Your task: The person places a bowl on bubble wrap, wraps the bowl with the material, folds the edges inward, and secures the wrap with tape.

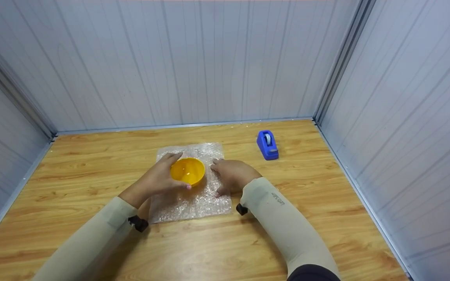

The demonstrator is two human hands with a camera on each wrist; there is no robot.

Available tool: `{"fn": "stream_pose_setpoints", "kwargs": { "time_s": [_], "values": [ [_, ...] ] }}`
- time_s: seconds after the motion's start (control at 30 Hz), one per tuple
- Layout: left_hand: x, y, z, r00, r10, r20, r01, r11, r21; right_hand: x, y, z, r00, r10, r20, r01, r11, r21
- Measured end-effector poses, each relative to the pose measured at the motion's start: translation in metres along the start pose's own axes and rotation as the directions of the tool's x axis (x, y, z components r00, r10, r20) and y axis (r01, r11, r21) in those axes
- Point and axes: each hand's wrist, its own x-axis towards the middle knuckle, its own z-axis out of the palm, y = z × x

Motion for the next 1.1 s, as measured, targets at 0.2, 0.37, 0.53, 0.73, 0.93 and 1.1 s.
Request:
{"fn": "stream_pose_setpoints", "kwargs": {
  "time_s": [0.2,0.37,0.53,0.73,0.93,1.1],
  "values": [
    [-0.001,-0.002,-0.004,1.000,-0.001,0.003,0.001,1.000,0.004,0.000,-0.001,0.000,1.000,-0.009,-0.013,0.009,1.000,0.003],
    [0.001,0.002,-0.006,0.999,-0.028,0.022,0.028,0.999,-0.016,-0.003,-0.001,-0.004,1.000,0.005,-0.012,-0.005,1.000,-0.010],
    [0.003,0.007,-0.008,0.997,-0.067,0.039,0.068,0.997,-0.039,-0.010,0.001,-0.010,0.998,-0.057,-0.019,0.056,0.996,-0.072],
    [0.004,0.011,-0.009,0.994,-0.100,0.045,0.102,0.993,-0.056,-0.022,-0.010,-0.015,0.987,-0.161,-0.022,0.157,0.981,-0.114],
    [0.003,0.011,-0.010,0.994,-0.101,0.044,0.104,0.993,-0.061,-0.034,-0.021,-0.012,0.963,-0.268,-0.010,0.263,0.951,-0.163],
    [0.002,0.010,-0.010,0.996,-0.074,0.056,0.076,0.996,-0.045,-0.043,-0.026,-0.007,0.946,-0.325,-0.001,0.317,0.924,-0.214]
  ]
}}
